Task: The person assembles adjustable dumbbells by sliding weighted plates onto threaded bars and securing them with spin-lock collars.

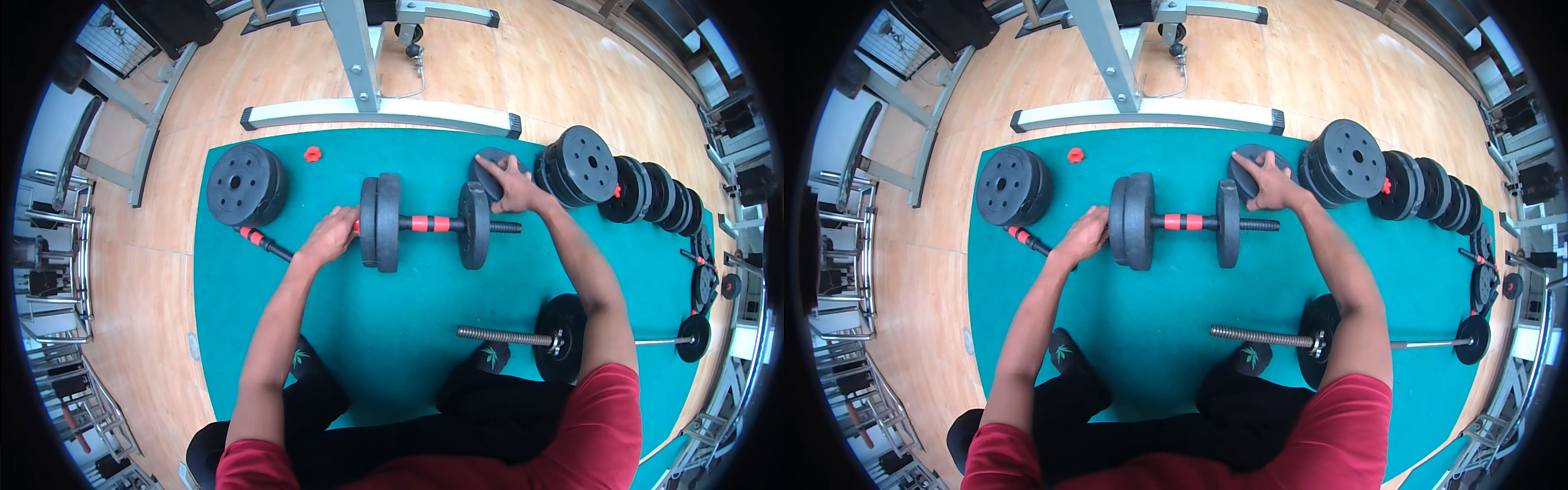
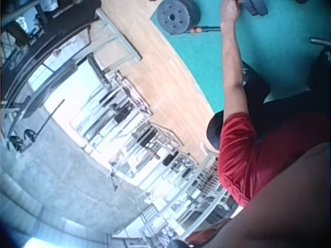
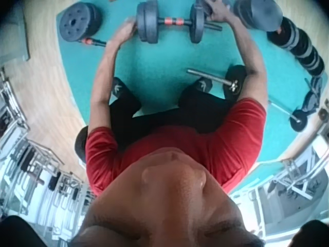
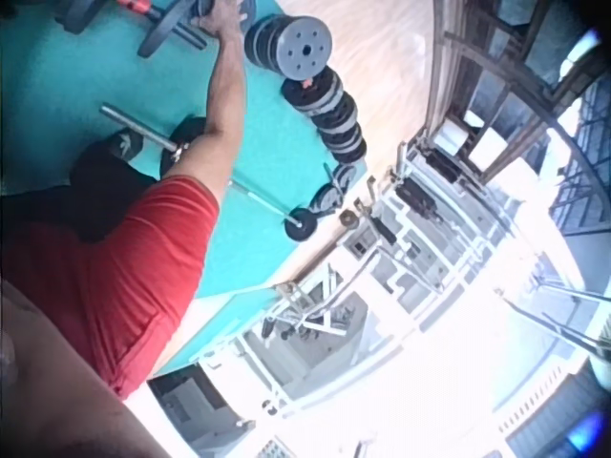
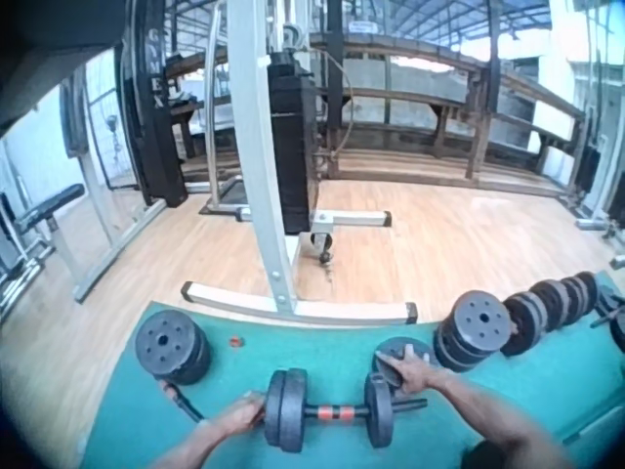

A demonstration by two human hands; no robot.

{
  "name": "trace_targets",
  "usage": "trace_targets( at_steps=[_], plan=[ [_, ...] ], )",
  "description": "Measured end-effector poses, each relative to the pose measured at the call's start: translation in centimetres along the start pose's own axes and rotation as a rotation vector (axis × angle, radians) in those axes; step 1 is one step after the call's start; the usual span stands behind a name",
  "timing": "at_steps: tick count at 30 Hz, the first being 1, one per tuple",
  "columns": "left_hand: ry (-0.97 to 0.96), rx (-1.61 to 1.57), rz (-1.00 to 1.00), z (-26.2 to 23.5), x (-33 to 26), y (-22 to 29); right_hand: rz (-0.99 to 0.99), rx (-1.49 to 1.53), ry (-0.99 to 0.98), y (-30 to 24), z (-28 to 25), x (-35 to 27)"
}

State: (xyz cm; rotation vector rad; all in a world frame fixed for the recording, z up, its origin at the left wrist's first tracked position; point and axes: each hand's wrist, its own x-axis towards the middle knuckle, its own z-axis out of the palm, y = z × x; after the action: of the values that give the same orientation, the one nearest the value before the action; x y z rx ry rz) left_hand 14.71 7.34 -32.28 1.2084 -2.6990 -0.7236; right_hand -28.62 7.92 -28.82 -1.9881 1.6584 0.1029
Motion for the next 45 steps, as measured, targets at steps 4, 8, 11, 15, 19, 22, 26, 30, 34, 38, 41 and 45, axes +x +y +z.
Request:
trace_targets(
  at_steps=[4, 8, 11, 15, 19, 22, 26, 30, 34, 38, 41, 45],
  plan=[
    [0.027, 0.006, 0.039, 0.1, 0.0, -0.3, 0.111, 0.177, 0.262, 2.4, -1.4, 0.8],
    [-0.004, 0.033, 0.017, 0.3, 0.6, -0.4, 0.228, 0.214, 0.425, 4.4, -0.6, 1.4],
    [-0.016, 0.025, -0.025, -0.1, 0.1, -0.2, 0.178, 0.175, 0.444, 4.2, -1.0, -0.2],
    [0.027, 0.012, 0.047, 0.5, 0.1, -0.8, 0.299, 0.632, 0.406, 4.3, -0.4, -4.5],
    [0.014, -0.019, 0.043, 0.5, 0.2, -1.0, 0.336, 0.845, 0.437, 3.2, 1.9, -8.8],
    [-0.004, -0.017, 0.028, 0.0, 0.3, -0.5, 0.321, 0.921, 0.424, 1.4, 3.0, -10.1],
    [-0.010, -0.050, 0.056, -0.4, 0.5, -0.1, 0.298, 0.785, 0.474, -0.1, 4.8, -9.2],
    [-0.037, -0.027, 0.048, -0.8, 0.4, -0.3, 0.310, 0.828, 0.524, -2.9, 5.7, -7.5],
    [-0.032, -0.025, 0.047, -0.2, 0.4, -0.7, 0.267, 0.959, 0.457, -5.8, 6.7, -6.5],
    [-0.048, -0.022, 0.019, -0.4, 0.1, -0.5, 0.121, 1.601, 0.298, -7.2, 4.6, -7.1],
    [-0.034, -0.013, 0.026, -0.2, 0.3, -0.7, 0.165, 1.634, 0.345, -6.0, 6.0, -7.3],
    [-0.105, -0.027, 0.013, -1.1, 1.3, 0.3, 0.095, 0.783, 0.232, -0.8, 6.5, -8.2]
  ],
)
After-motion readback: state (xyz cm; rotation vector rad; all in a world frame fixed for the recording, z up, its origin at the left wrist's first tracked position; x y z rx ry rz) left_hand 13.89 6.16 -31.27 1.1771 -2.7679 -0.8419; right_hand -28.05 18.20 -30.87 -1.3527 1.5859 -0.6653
